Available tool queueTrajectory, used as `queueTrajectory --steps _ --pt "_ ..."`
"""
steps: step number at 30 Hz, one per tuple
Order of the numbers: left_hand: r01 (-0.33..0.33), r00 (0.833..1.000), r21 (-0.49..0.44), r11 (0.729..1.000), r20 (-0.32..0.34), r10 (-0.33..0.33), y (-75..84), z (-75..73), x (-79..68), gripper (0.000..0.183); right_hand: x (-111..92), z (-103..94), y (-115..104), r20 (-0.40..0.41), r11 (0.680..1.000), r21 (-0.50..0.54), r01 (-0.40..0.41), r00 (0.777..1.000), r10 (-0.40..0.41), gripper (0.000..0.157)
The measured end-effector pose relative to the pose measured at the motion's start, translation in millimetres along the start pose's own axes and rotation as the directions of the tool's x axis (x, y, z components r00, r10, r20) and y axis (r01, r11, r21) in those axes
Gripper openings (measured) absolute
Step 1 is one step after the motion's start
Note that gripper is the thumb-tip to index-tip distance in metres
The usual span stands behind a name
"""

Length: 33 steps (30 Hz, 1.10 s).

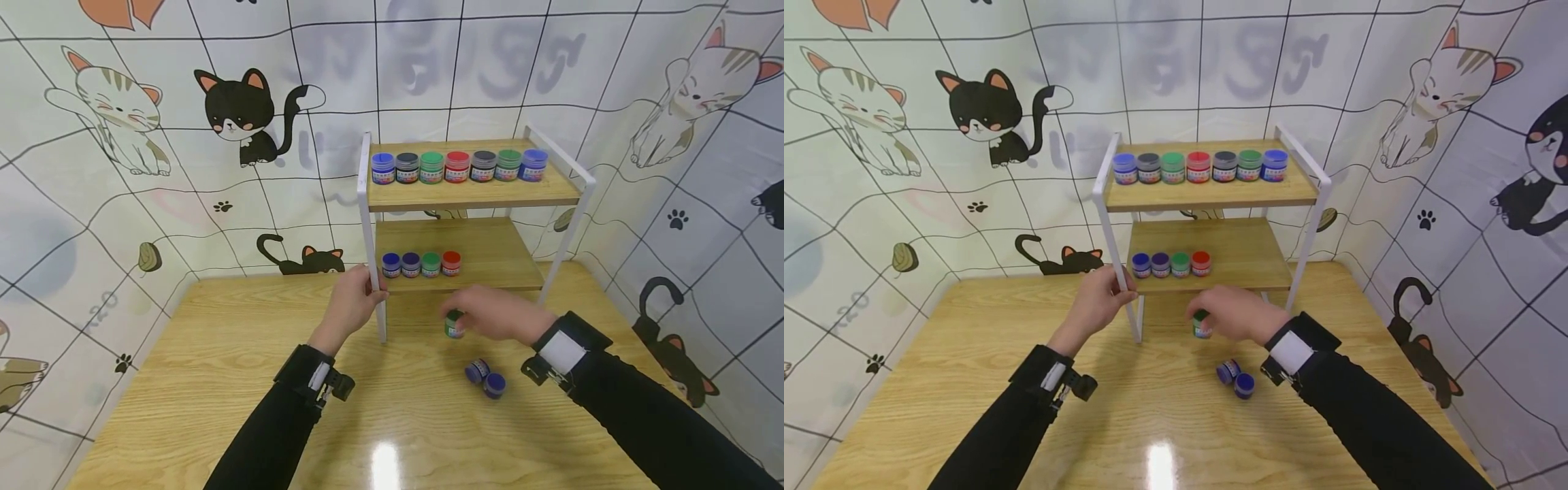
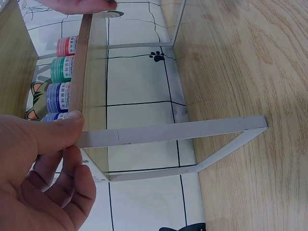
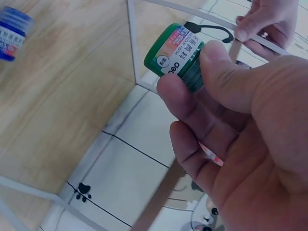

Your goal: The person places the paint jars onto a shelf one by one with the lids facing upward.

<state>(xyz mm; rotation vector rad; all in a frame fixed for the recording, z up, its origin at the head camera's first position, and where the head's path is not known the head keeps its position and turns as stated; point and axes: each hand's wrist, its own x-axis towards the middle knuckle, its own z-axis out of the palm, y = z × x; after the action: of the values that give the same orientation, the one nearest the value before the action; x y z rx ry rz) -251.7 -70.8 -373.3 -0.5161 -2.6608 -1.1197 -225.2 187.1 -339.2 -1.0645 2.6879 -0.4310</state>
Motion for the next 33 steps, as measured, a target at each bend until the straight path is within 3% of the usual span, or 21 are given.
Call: queueTrajectory --steps 7,19,33 --pt "0.002 1.0 0.0 1.0 -0.004 -0.002 0.6 -1.0 -1.1 0.011 -4.7 -17.3 -3.9 -0.004 1.0 0.007 -0.013 1.0 0.013 0.029" --pt "0.003 1.0 -0.005 1.0 -0.006 -0.003 -0.2 -1.2 -1.0 0.011 -12.2 -48.9 0.6 -0.123 0.999 -0.033 0.014 0.992 -0.018 0.029" --pt "-0.008 1.0 -0.004 1.0 -0.006 0.008 -0.2 0.0 -0.5 0.011 -14.9 -65.6 18.1 -0.16 0.992 -0.097 -0.082 0.985 0.065 0.031"
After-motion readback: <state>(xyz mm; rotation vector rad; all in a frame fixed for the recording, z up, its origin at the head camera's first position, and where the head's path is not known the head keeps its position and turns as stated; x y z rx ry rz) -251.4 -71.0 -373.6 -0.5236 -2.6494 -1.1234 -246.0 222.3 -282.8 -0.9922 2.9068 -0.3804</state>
